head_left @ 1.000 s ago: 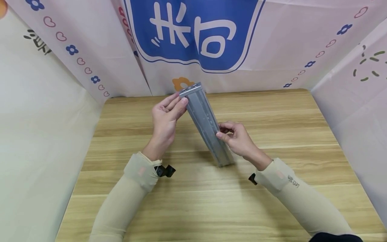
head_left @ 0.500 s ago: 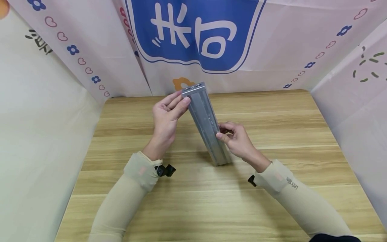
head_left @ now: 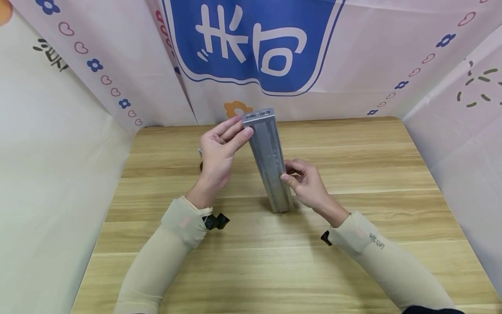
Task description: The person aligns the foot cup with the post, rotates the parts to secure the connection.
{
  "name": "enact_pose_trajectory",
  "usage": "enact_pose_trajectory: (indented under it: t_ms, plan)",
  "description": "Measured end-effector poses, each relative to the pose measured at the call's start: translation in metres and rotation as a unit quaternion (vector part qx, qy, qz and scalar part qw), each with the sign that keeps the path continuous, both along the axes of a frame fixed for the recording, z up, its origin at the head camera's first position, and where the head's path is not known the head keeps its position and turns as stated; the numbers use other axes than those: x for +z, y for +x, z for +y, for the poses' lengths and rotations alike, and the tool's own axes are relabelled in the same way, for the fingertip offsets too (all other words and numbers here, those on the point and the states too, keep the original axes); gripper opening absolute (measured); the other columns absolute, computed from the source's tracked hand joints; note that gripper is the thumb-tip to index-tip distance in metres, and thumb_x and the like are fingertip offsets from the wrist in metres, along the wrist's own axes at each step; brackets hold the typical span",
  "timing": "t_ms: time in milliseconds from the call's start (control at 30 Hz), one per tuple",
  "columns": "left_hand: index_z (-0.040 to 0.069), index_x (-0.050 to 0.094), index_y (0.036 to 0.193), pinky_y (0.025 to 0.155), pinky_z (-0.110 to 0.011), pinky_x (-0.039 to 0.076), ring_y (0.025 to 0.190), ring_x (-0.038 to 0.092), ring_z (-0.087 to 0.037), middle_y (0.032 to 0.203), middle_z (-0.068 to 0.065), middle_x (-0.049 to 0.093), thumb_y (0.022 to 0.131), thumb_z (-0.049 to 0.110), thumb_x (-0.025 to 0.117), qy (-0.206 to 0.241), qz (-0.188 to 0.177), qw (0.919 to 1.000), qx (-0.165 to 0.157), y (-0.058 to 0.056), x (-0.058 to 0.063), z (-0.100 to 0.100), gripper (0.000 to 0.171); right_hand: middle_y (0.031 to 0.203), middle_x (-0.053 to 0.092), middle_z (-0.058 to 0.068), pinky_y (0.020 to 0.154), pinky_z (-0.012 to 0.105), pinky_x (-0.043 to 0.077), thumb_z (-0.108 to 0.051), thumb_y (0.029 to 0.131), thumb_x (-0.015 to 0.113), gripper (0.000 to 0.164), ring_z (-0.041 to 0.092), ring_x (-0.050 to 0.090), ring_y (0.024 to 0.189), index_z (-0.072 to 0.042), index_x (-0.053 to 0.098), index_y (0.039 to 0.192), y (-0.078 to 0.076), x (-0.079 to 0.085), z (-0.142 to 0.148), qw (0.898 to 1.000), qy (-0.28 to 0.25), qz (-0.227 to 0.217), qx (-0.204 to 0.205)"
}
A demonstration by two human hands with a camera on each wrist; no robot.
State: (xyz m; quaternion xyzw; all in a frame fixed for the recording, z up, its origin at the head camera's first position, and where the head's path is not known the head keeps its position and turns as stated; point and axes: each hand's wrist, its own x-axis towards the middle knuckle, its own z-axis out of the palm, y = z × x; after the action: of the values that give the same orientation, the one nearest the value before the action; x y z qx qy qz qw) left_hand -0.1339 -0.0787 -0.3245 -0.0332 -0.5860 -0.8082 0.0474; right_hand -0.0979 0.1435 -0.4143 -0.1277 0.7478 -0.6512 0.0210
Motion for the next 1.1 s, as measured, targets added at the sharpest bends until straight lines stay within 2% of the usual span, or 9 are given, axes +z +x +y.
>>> enact_pose_trajectory:
  t_ms: [167,400,600,767,1100]
  plan:
    - [-0.009,0.063,0.137,0.097,-0.028,0.06,0.104,0.077,-0.007,0.13,-0.023,0.07,0.091,-0.006,0.075,-0.012,0.01,0.9999,-0.001,0.001,0.002,0.003,0.048,0.105,0.065,0.025,0.083,0.017,0.057,0.014,0.093,0.066,0.033,0.009,0.062,0.097,0.019,0.064,0.126,0.001,-0.004,0.0,1.0,-0.015,0.015,-0.005]
    - [-0.01,0.064,0.135,0.097,-0.03,0.061,0.106,0.077,-0.009,0.129,-0.025,0.07,0.091,-0.007,0.075,-0.019,0.026,0.9995,-0.005,0.004,0.002,0.007,0.046,0.101,0.065,0.007,0.081,0.017,0.058,0.015,0.092,0.067,0.032,0.01,0.063,0.096,0.018,0.066,0.123,0.002,-0.01,0.001,0.999,-0.029,0.043,-0.005]
    - [-0.012,0.064,0.134,0.097,-0.032,0.061,0.107,0.077,-0.011,0.129,-0.027,0.07,0.088,-0.009,0.076,-0.031,0.051,0.9982,-0.011,0.008,0.004,0.011,0.048,0.108,0.065,0.001,0.084,0.017,0.059,0.015,0.091,0.068,0.032,0.01,0.064,0.097,0.017,0.066,0.123,0.005,-0.016,0.002,0.997,-0.038,0.072,-0.006]
    - [-0.012,0.064,0.135,0.096,-0.032,0.061,0.106,0.077,-0.01,0.129,-0.028,0.069,0.087,-0.012,0.077,-0.035,0.056,0.9976,-0.019,0.012,0.006,0.015,0.05,0.107,0.065,-0.006,0.086,0.018,0.059,0.017,0.09,0.067,0.033,0.007,0.065,0.098,0.018,0.065,0.123,0.007,-0.02,0.003,0.995,-0.05,0.083,-0.01]
    - [-0.014,0.063,0.134,0.093,-0.032,0.062,0.104,0.077,-0.009,0.127,-0.029,0.069,0.086,-0.014,0.076,-0.035,0.057,0.9972,-0.035,0.017,0.006,0.019,0.05,0.105,0.064,-0.007,0.087,0.02,0.06,0.017,0.089,0.069,0.033,0.009,0.065,0.097,0.018,0.065,0.122,0.013,-0.025,0.005,0.993,-0.066,0.1,-0.011]
